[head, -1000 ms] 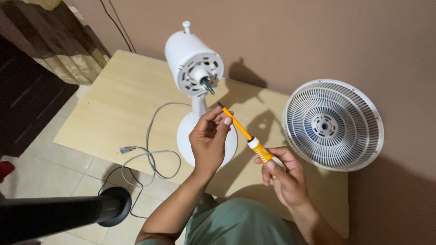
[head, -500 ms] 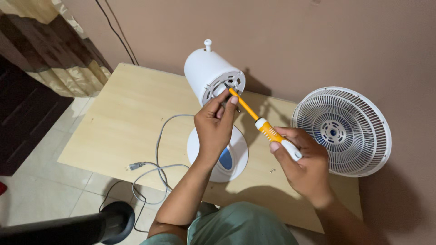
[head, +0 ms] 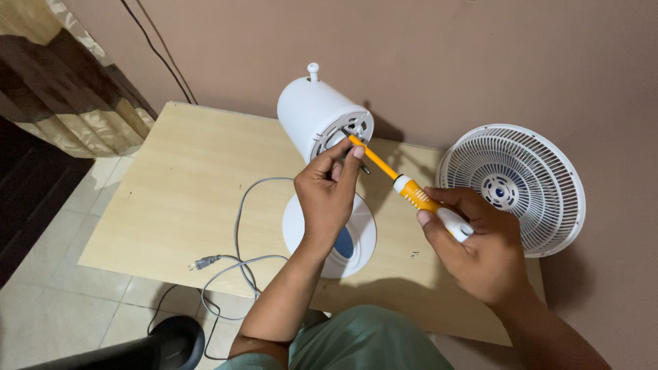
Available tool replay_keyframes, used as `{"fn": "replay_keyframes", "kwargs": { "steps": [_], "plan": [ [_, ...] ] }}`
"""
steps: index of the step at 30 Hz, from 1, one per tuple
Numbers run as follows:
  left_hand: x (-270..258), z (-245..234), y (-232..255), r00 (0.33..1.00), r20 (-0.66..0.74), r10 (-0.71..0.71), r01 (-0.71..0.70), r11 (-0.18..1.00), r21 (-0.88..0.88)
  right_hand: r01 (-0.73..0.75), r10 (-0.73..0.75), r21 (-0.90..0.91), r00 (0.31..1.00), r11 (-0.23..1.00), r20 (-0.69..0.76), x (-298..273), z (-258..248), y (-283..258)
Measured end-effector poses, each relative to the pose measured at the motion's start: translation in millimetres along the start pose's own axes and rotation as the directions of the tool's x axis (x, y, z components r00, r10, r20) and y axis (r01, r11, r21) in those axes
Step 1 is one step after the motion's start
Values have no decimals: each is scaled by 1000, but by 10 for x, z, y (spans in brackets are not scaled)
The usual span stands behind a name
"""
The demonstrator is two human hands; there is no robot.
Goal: The person uses a screwdriver to loosen and tighten screws on the rear motor housing of a white pedestal fan. They repeatedly adjust the central screw while holding the fan head steady, with the front grill placed aside on the table.
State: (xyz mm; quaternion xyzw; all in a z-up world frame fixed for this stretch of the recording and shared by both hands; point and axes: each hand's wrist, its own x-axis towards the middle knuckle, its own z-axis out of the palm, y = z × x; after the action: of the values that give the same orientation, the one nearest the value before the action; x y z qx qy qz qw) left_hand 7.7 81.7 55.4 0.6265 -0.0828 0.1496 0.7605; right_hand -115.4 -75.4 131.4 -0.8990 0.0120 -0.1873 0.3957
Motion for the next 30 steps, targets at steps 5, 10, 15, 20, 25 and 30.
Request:
{"fn": "replay_keyframes", "kwargs": {
  "steps": [5,10,15,20,25,30],
  "plan": [
    [14,16,1,1000,-22,-4,4,1000,15,11,-13,52,999,999,33,2,29,-32],
    [-26,-27,34,977,-17,214,-206,957,203,-597,427,581,802,553,417,145,58,52],
    [-71,-43,62,940,-2,342,-317,873,372,-564,395,552,825,615,403,151,51,27],
    [-57,-57,37,902,64,427,-404,782,474,-450,343,351,881,821,326,208,-27,9],
    [-61,-58,4,869,94,485,-459,721,519,-347,279,225,917,910,283,277,-97,-52],
    [-22,-55,-24,873,89,479,-443,704,556,-247,261,-90,938,965,229,378,-194,-147]
  ]
}}
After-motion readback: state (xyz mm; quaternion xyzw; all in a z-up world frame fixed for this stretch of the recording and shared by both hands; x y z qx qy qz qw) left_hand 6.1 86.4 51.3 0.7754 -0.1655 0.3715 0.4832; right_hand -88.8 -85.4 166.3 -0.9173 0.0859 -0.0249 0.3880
